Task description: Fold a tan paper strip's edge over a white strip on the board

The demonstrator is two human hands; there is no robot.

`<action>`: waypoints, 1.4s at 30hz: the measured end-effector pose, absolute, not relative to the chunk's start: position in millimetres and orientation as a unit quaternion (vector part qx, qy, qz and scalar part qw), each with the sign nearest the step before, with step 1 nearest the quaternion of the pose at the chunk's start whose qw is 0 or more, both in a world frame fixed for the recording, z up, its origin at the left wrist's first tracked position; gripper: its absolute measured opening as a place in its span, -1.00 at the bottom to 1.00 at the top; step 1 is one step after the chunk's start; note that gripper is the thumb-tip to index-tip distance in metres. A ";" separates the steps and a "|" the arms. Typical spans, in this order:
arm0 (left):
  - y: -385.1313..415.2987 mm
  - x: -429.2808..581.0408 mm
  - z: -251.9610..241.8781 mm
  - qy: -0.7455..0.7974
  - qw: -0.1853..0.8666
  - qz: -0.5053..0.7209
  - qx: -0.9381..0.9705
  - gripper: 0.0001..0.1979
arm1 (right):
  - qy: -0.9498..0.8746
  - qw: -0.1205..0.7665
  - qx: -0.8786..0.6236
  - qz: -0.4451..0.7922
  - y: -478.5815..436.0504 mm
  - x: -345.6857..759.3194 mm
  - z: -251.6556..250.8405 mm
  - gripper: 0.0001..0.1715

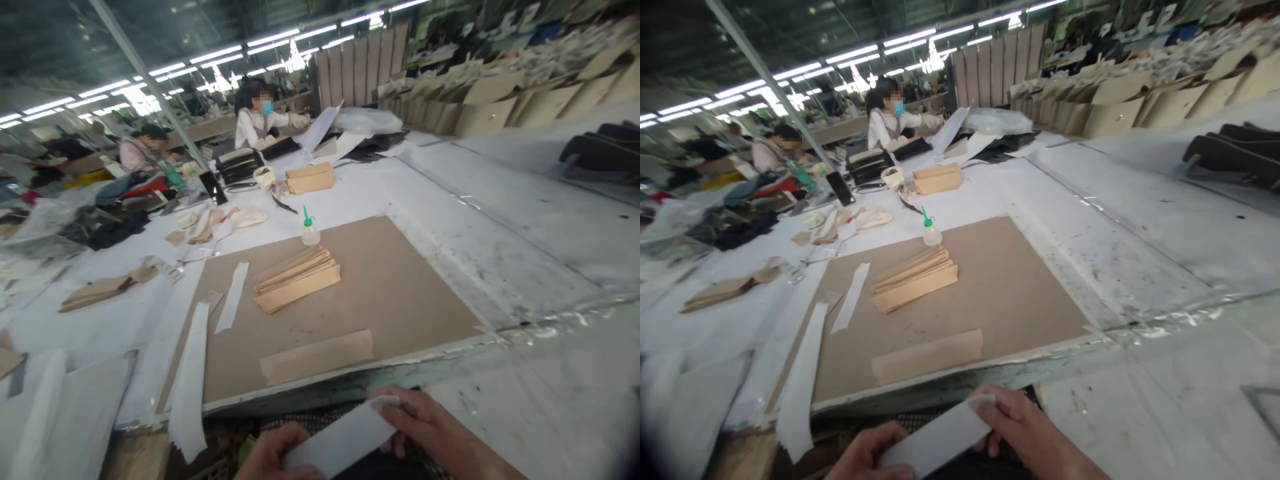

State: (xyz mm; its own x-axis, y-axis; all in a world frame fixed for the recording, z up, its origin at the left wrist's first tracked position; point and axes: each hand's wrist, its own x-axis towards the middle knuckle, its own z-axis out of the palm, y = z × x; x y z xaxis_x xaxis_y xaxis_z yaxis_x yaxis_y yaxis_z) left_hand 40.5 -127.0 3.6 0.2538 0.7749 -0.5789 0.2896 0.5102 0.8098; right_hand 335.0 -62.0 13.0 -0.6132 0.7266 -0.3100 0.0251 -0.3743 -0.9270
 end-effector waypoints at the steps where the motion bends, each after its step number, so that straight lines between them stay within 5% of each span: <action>1: -125.7 36.3 7.5 0.589 0.641 0.180 0.458 -0.45 | -0.489 0.244 -0.372 0.750 -61.1 338.3 11.8 -0.50; 10: -96.6 26.3 27.3 0.709 0.528 0.221 0.411 -0.46 | -0.456 0.233 -0.442 0.736 -25.7 353.0 13.9 -0.52; 16: -76.5 24.7 32.4 0.749 0.408 0.228 0.469 -0.46 | -0.661 0.212 -0.516 0.502 7.7 347.9 17.4 -0.78; 21: -64.7 17.7 28.8 0.775 0.335 0.203 0.496 -0.39 | -0.712 0.187 -0.530 0.422 29.2 335.8 13.5 -0.86; 42: -48.9 2.4 9.1 0.763 0.297 0.118 0.562 -0.46 | -0.757 0.127 -0.569 0.296 30.7 323.3 3.9 -0.80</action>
State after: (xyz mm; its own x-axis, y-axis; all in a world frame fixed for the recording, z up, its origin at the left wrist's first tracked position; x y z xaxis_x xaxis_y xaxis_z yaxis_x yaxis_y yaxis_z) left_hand 2.4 -48.9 9.1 -0.1917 0.9277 -0.3203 0.7882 0.3399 0.5131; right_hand 323.3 30.7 3.9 -0.3210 0.9360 -0.1446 0.7858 0.1780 -0.5923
